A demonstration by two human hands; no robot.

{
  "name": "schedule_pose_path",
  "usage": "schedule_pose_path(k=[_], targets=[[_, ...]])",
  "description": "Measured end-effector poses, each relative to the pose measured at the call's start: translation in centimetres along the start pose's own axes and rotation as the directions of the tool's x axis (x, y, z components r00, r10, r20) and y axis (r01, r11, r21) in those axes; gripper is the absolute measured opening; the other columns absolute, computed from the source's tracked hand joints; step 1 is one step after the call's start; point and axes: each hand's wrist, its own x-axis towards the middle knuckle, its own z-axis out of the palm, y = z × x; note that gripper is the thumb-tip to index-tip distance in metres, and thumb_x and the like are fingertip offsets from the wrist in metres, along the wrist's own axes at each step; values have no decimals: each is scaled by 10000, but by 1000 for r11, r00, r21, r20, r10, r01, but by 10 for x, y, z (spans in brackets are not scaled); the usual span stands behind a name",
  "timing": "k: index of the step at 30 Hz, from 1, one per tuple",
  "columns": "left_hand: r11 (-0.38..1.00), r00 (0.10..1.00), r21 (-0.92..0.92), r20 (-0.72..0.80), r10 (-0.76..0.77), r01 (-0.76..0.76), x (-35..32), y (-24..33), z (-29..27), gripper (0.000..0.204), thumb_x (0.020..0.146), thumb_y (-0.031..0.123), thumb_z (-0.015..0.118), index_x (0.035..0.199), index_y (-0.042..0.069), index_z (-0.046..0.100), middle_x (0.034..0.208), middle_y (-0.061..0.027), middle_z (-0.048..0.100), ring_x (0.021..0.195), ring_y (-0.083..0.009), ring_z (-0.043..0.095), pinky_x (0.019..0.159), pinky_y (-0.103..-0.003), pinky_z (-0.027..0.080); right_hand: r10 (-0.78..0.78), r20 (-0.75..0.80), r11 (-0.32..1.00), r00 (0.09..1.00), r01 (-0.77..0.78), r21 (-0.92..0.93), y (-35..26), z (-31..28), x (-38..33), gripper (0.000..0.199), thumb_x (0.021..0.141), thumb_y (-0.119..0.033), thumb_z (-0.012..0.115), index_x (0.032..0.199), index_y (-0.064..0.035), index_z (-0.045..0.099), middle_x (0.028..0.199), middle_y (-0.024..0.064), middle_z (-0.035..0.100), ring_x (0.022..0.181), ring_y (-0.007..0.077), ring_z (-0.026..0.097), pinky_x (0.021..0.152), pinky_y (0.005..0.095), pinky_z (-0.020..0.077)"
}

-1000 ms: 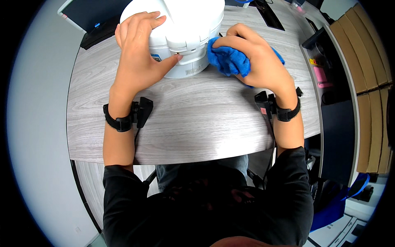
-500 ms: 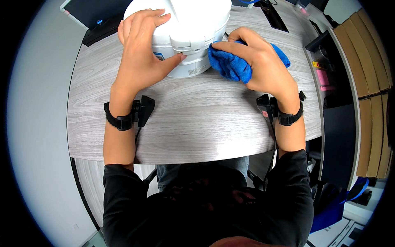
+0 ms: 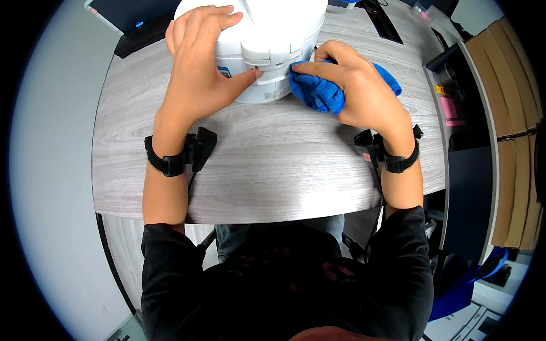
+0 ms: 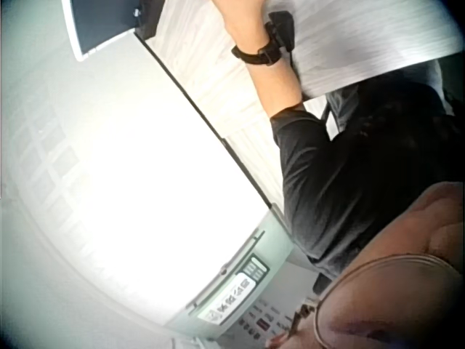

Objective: The person uses a screwdriver to fasten screws into the lid of a white rice cooker, then attaches a plastic hinge piece to the body. The person places the lid on the cooker and wipes the exterior with a blue cloth.

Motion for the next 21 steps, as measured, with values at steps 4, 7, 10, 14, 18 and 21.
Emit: schedule_pose_path(k=[4,7,10,14,18,21], targets=[[1000,1000,14,-6,-6,6,0,1,-2,830,610,173,939,1357,108,583,1410,-120,590,1338,-309,482,1098,-441,298,-45,-61,999,997,43,-32,2,-11,2,548,621,109,732,1125,-102,768,961,101,612,906,307,626,753,374,551],[1000,1000,14,-4,-6,6,1,2,-2,834,612,185,942,1362,108,583,1407,-118,593,1335,-302,489,1101,-440,287,-52,-54,998,997,51,-27,7,-4,0,555,618,108,736,1131,-101,764,965,102,614,911,312,627,759,381,556],[1000,1000,24,-1,0,0,0,1,-1,840,610,193,944,1365,109,583,1408,-119,592,1336,-300,489,1103,-442,280,-44,-21,999,999,43,-20,7,0,-1,552,614,105,740,1125,-100,765,965,102,615,911,314,628,763,387,559],[1000,1000,28,6,-11,11,0,0,-2,843,607,198,947,1364,113,584,1412,-116,591,1341,-298,487,1104,-443,275,0,63,1000,998,1,-11,7,-5,-3,553,600,99,751,1117,-99,764,1002,103,632,933,318,645,783,389,566],[999,1000,35,5,-15,15,0,-1,-2,842,607,199,947,1362,113,584,1412,-111,593,1342,-297,487,1104,-444,275,-26,-60,999,998,27,28,12,-20,-1,607,591,76,787,1164,-120,741,1063,95,654,966,323,663,811,383,573],[999,1000,38,-4,-19,19,0,-1,0,838,608,193,945,1360,112,583,1412,-108,593,1342,-299,486,1102,-443,278,-42,-160,999,986,43,8,12,-23,1,673,590,44,824,1224,-148,710,1092,84,659,984,317,668,823,386,578]])
